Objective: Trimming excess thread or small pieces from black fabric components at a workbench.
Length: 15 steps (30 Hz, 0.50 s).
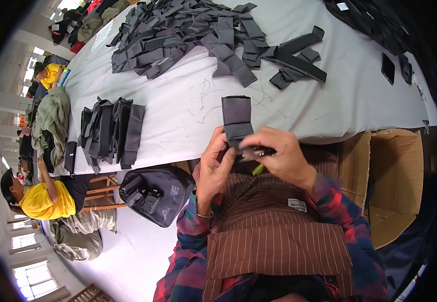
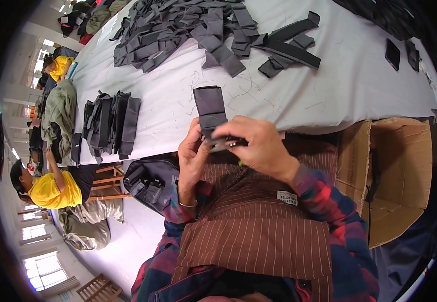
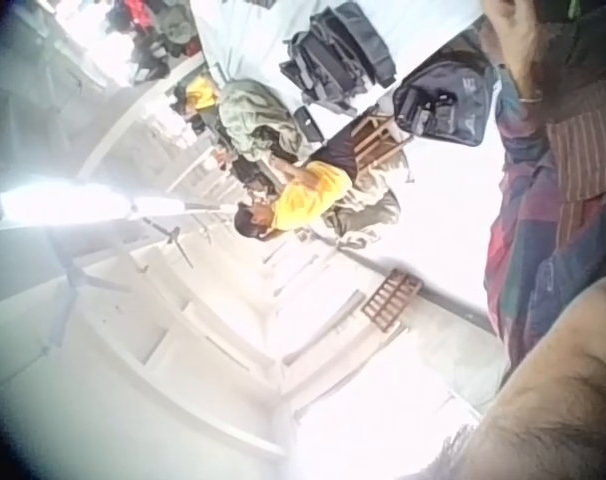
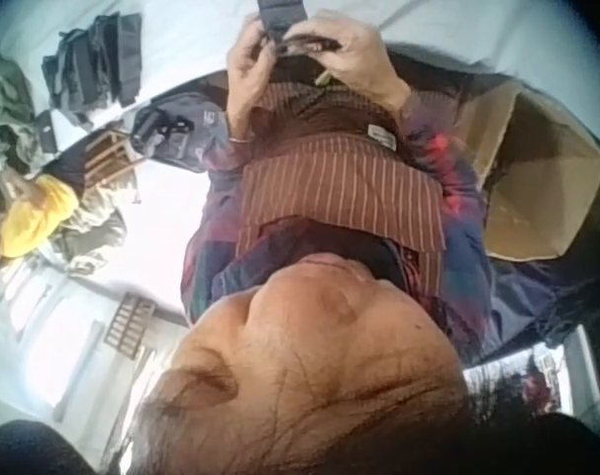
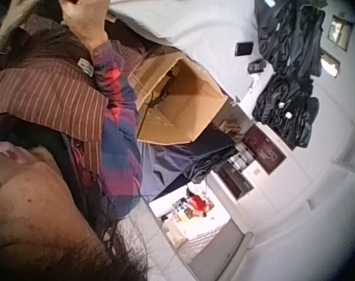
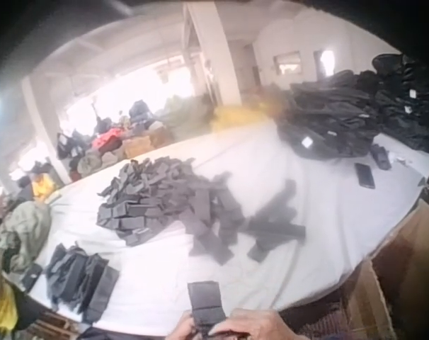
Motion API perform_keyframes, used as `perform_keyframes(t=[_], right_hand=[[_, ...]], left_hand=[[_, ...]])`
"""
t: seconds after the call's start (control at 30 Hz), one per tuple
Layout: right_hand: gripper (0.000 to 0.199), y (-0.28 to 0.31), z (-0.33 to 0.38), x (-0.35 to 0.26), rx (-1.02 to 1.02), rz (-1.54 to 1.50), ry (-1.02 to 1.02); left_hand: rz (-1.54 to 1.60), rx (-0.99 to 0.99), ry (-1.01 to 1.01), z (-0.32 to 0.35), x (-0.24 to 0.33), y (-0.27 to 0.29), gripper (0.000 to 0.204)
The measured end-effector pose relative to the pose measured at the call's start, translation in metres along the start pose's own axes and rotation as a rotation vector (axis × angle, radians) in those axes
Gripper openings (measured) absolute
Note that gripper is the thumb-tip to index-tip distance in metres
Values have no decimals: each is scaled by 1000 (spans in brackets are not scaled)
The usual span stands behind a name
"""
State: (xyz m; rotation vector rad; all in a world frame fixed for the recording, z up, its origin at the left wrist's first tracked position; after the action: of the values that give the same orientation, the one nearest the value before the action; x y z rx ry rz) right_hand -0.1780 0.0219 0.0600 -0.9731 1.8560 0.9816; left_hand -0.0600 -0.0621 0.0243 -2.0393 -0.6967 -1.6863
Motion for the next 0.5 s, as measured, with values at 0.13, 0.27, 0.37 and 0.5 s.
perform_keyframes(t=[0.13, 0.27, 0.37, 0.5], right_hand=[[39, -6, 9, -7, 80, 221, 212], [38, -6, 10, -5, 82, 232, 262], [36, -9, 10, -3, -20, 233, 265], [21, 5, 3, -1, -98, -7, 3]], left_hand=[[264, -4, 127, 0, -12, -4, 40], [600, 106, 303, 3, -22, -13, 49], [617, 97, 301, 3, -21, -13, 32], [435, 81, 312, 3, -21, -6, 29]])
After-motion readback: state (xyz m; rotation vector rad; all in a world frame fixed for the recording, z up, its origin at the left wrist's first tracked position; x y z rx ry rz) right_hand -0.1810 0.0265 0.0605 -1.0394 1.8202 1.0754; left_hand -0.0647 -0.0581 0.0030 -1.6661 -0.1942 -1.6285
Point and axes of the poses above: each hand's wrist, its own z-axis away from the middle knuckle, its own y-axis out of the back of the hand, x = y × z, the point moved 7 cm from there along -z, towards the middle knuckle, and after that the axes turned 2 degrees about -z, right-handed, at the moved point
